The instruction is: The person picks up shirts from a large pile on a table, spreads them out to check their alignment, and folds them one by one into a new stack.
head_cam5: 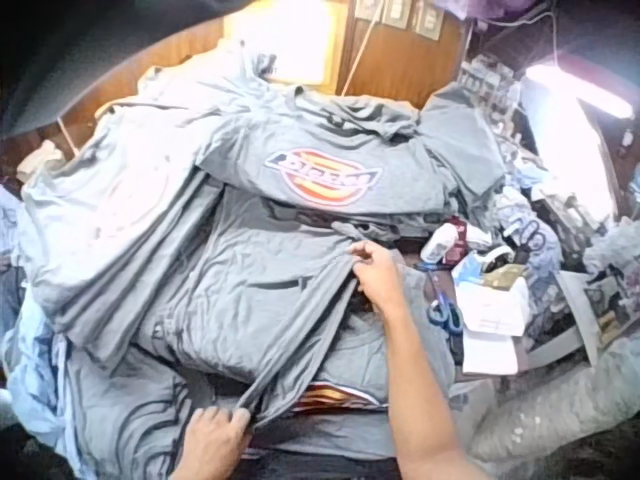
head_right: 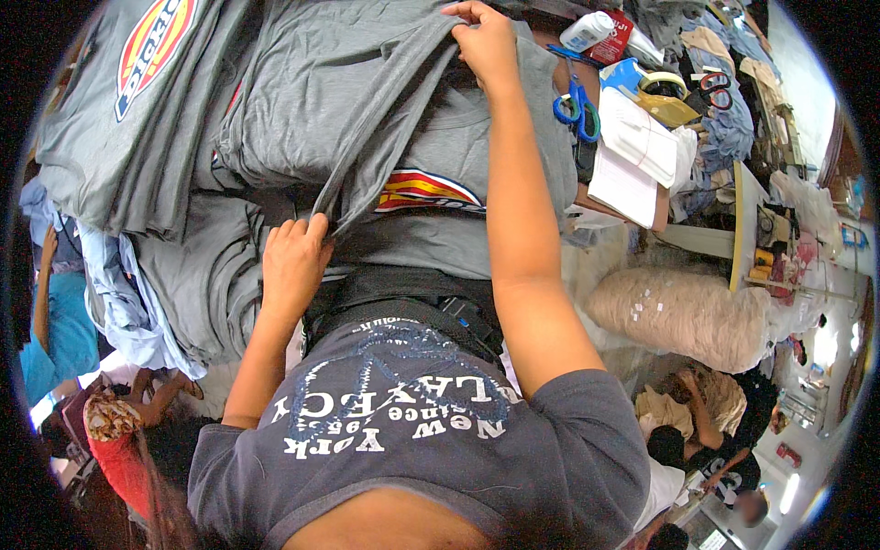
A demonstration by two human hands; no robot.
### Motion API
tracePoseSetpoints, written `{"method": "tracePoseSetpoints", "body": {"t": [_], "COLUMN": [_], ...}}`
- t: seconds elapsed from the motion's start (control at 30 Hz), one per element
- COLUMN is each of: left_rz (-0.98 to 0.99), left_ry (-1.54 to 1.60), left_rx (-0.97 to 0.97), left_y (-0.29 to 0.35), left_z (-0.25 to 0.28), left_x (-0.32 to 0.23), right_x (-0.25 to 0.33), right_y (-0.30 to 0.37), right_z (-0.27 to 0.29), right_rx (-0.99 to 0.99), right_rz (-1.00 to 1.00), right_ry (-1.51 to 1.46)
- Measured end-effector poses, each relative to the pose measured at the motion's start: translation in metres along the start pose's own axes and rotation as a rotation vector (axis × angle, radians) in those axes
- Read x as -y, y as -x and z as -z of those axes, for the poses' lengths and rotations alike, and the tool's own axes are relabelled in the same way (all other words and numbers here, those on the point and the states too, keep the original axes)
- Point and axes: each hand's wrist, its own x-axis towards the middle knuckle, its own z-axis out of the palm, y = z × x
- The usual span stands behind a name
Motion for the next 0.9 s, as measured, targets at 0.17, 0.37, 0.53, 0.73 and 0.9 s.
{"method": "tracePoseSetpoints", "body": {"t": [0.17, 0.37, 0.53, 0.73, 0.9], "left_rz": [0.004, -0.322, -0.387, -0.158, 0.376], "left_ry": [0.039, 0.076, 0.144, 0.504, 1.046], "left_rx": [-0.021, -0.158, -0.094, -0.277, -0.577], "left_y": [0.005, 0.024, 0.035, 0.033, 0.025], "left_z": [0.008, 0.018, 0.010, 0.032, 0.047], "left_x": [-0.006, -0.017, -0.028, -0.014, 0.038], "right_x": [0.002, -0.013, -0.046, -0.014, 0.023], "right_y": [-0.010, -0.028, -0.038, -0.029, -0.063], "right_z": [-0.011, -0.008, -0.012, -0.012, -0.009], "right_rx": [-0.018, 0.033, 0.037, 0.148, 0.708], "right_rz": [-0.101, -0.201, -0.194, -0.229, -0.286], "right_ry": [-0.139, -0.135, -0.215, -0.092, -0.391]}}
